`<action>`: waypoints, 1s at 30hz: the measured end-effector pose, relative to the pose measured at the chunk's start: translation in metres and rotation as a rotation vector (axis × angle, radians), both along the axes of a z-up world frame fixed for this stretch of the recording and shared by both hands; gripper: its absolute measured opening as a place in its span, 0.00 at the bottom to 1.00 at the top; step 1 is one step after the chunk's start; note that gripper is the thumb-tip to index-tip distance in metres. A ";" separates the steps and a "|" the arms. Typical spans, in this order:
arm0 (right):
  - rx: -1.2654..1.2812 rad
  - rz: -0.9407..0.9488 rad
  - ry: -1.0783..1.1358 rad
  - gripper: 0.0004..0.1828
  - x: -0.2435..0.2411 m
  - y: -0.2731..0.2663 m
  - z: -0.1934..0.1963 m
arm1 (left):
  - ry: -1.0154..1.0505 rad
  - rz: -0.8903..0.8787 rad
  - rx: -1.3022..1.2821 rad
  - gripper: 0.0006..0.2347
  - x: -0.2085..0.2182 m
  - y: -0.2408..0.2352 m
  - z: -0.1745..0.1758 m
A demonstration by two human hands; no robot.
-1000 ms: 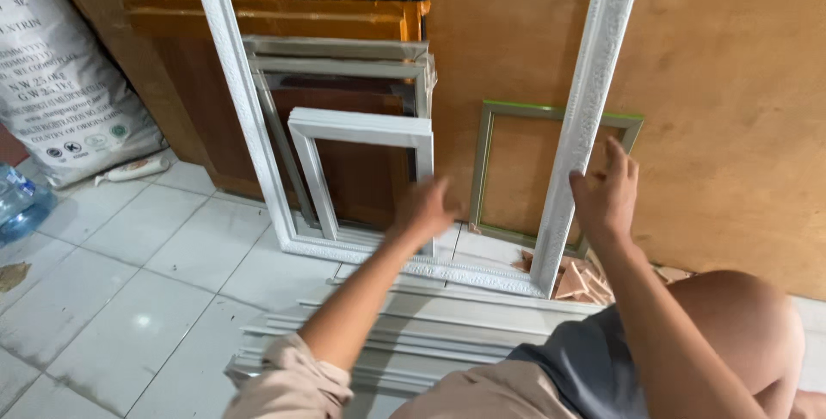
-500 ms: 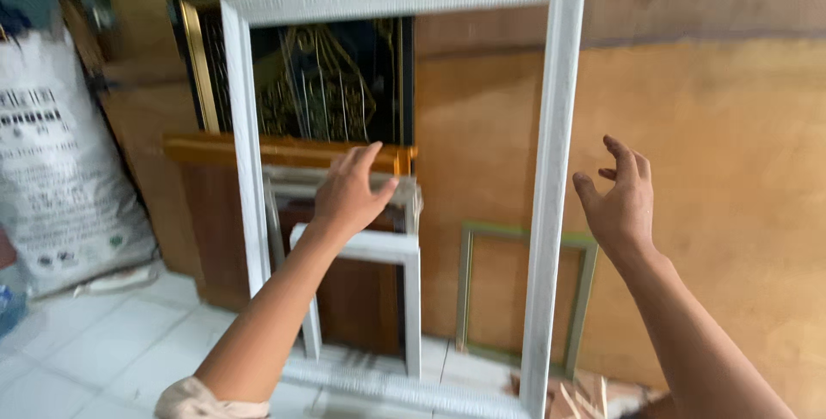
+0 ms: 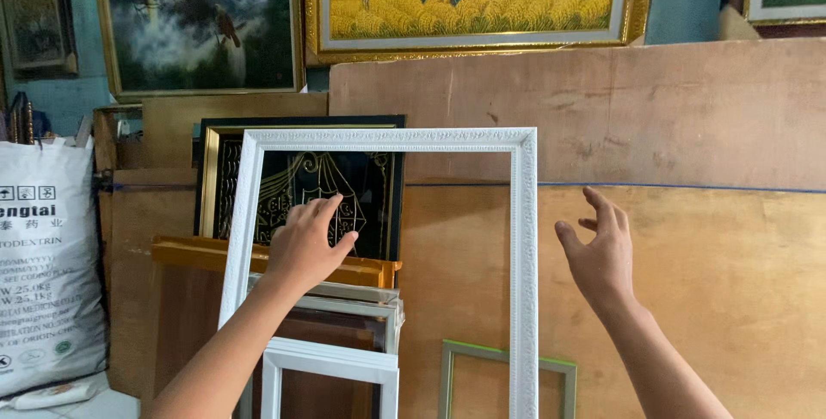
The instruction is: The person assembles white ornate picture frames by joining mitered corners on the floor. They apply glue to the joints, press the pieces together, and wipe away excess adhesive. The person handles multiple frame pieces and stacks completed frames against a wall.
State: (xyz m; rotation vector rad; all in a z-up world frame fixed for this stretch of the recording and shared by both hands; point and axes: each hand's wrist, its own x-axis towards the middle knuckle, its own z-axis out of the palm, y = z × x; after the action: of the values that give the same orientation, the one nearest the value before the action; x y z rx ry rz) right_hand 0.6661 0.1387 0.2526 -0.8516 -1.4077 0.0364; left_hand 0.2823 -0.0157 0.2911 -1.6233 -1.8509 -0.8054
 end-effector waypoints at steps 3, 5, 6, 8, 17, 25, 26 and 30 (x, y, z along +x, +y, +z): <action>0.029 0.013 0.011 0.38 0.002 0.014 0.001 | 0.013 0.004 0.020 0.28 -0.002 0.000 0.001; 0.037 0.019 0.016 0.38 0.002 0.017 0.000 | 0.010 0.004 0.024 0.28 -0.004 -0.001 0.001; 0.024 0.015 0.019 0.39 0.002 0.015 0.000 | 0.005 0.006 0.012 0.28 -0.005 -0.001 0.001; 0.009 0.015 0.018 0.39 0.000 0.011 -0.002 | -0.002 0.013 -0.001 0.28 -0.006 -0.002 0.000; -0.007 0.025 -0.013 0.38 -0.013 0.009 -0.020 | -0.058 0.040 -0.040 0.27 -0.019 -0.009 -0.019; -0.242 0.121 -0.040 0.35 -0.039 -0.041 -0.042 | -0.178 0.063 -0.139 0.30 -0.048 -0.009 -0.082; -0.260 0.126 -0.045 0.35 -0.039 -0.030 -0.053 | -0.183 0.070 -0.157 0.30 -0.052 -0.009 -0.092; -0.118 0.092 -0.127 0.37 -0.041 0.004 -0.091 | -0.195 0.116 -0.219 0.29 -0.068 -0.012 -0.127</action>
State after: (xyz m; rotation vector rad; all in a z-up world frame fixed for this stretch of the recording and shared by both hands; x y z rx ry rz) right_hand 0.6249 0.1422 0.1619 -0.8982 -1.5752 0.1386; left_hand 0.2147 -0.0274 0.1639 -1.5955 -2.2165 -0.7544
